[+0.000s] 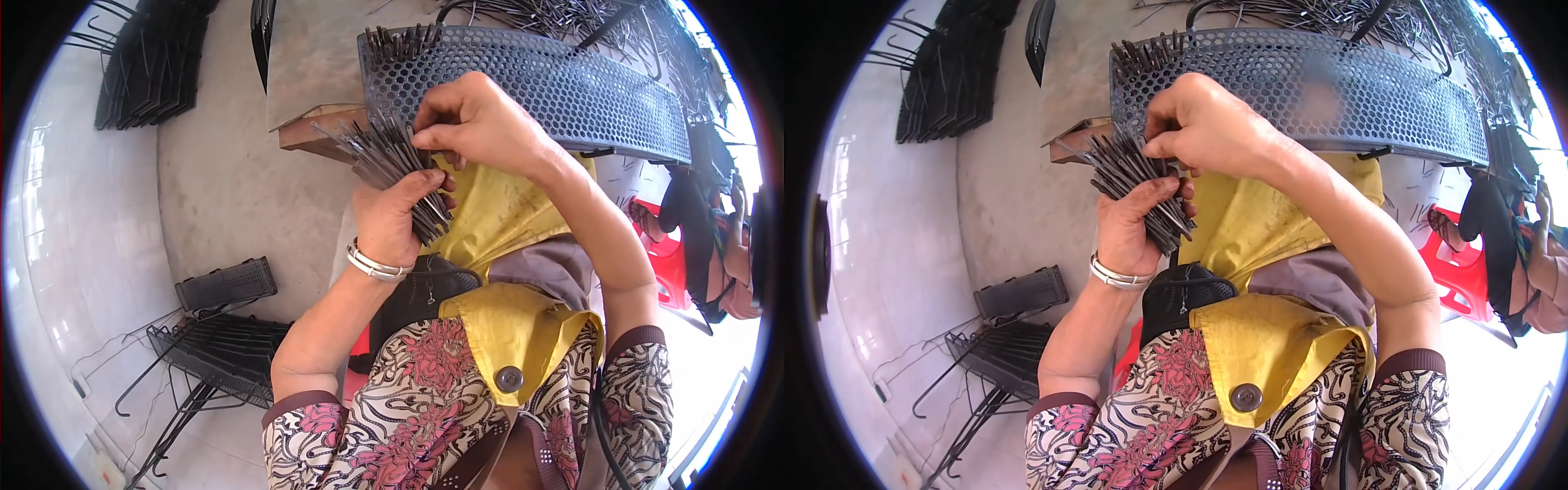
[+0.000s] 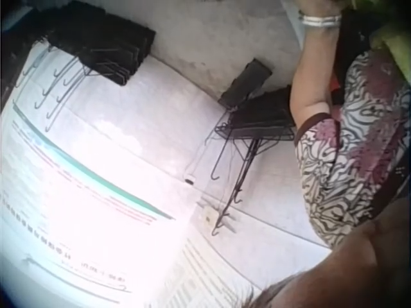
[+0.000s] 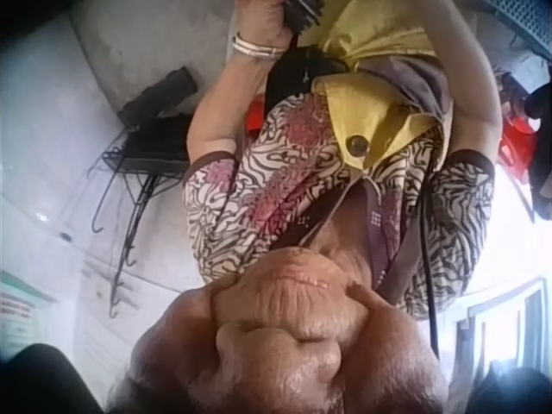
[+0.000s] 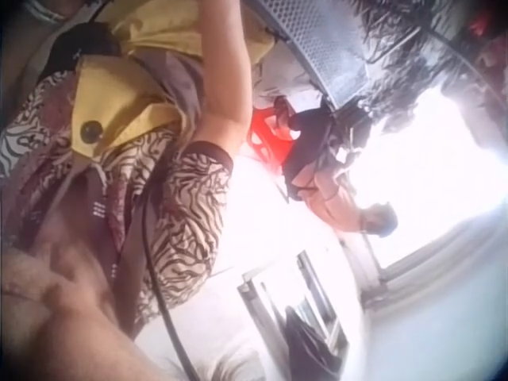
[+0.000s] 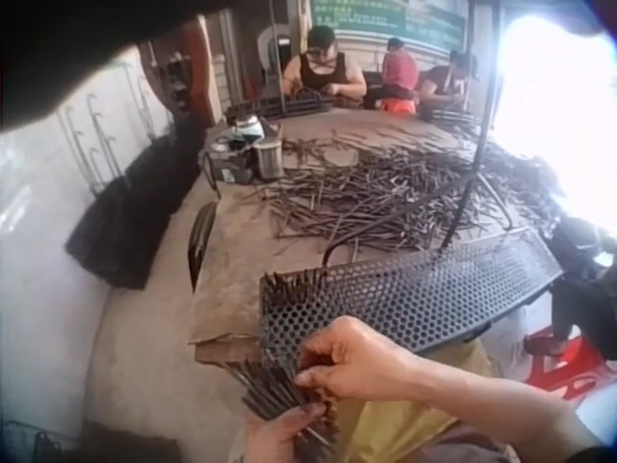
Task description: Inserting thin metal rods into a perforated metal plate or mesh.
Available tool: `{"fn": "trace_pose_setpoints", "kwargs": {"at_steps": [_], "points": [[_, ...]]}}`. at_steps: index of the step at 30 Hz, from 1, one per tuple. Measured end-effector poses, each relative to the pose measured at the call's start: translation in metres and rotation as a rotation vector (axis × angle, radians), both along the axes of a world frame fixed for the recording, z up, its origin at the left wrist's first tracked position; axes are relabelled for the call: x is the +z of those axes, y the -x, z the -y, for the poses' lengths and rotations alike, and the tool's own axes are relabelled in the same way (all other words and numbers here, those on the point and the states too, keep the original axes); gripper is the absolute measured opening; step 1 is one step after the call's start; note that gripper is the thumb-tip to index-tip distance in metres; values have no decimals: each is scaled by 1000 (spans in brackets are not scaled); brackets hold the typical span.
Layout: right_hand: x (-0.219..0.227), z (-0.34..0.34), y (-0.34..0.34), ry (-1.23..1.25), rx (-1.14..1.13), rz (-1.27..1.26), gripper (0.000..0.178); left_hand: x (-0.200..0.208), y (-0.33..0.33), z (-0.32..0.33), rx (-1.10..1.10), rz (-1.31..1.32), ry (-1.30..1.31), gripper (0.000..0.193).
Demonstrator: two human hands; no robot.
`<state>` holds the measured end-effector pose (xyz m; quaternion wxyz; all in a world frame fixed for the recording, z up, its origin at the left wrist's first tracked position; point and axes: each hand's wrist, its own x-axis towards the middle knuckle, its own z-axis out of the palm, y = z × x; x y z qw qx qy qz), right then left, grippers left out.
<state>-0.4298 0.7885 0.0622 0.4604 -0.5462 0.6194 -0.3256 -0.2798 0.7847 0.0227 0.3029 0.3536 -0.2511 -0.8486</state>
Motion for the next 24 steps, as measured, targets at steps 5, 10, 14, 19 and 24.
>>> {"fn": "trace_pose_setpoints", "kwargs": {"at_steps": [5,10,14,19,24], "points": [[-1,-9,4,160,-236,-32,7,0,0,0,15,5,-32,17],[5,9,21,536,-444,-225,11,-1,0,1,21,-15,-48,16],[11,35,19,944,-525,-436,8,-2,0,0,11,-35,-62,16],[-7,68,18,1529,-348,-327,14,1,4,-2,7,-14,-77,16],[2,55,10,1171,49,-784,23,0,1,-1,-3,-16,-82,16]]}}
